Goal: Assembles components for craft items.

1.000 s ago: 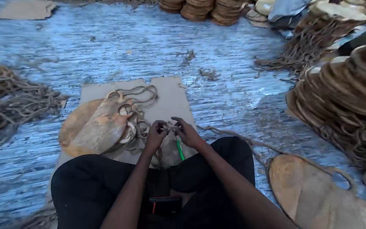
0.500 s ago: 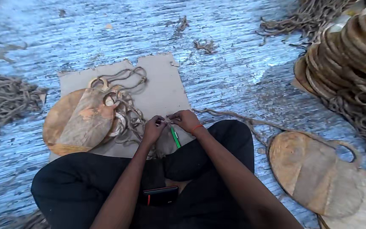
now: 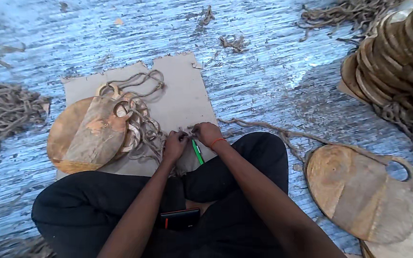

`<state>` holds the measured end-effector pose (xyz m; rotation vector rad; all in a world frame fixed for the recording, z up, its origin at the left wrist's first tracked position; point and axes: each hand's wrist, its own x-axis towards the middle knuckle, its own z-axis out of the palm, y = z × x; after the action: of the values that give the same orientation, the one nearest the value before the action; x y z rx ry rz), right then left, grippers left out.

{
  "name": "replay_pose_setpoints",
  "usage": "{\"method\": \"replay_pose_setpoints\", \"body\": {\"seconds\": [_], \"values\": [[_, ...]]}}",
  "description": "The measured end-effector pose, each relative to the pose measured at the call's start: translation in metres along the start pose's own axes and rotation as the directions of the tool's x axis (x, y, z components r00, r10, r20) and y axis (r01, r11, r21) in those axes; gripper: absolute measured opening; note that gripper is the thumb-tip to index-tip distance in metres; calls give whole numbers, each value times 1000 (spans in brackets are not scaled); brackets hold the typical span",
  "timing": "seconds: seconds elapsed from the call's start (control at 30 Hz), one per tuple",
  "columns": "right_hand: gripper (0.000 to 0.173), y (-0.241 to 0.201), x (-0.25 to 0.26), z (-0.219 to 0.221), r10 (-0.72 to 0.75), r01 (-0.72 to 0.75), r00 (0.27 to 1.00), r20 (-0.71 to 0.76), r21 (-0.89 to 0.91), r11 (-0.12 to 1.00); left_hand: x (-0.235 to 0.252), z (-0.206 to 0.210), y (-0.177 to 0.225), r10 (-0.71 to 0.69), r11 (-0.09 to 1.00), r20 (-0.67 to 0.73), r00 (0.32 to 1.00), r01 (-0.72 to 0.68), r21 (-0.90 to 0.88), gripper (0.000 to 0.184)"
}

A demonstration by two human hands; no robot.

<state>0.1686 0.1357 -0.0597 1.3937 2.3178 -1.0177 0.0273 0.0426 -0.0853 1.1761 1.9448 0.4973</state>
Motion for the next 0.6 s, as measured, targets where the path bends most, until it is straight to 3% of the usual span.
{"method": "replay_pose_setpoints", "body": {"seconds": [0.3, 0.6], "values": [[19, 1, 2, 1, 82, -88, 990, 115, 44, 995, -3, -4, 6, -51, 998, 82, 995, 54, -36, 19], [18, -3, 14, 3, 113, -115, 993, 33, 69, 991, 16, 4, 2, 12, 999, -31, 999, -10, 53, 20]]}}
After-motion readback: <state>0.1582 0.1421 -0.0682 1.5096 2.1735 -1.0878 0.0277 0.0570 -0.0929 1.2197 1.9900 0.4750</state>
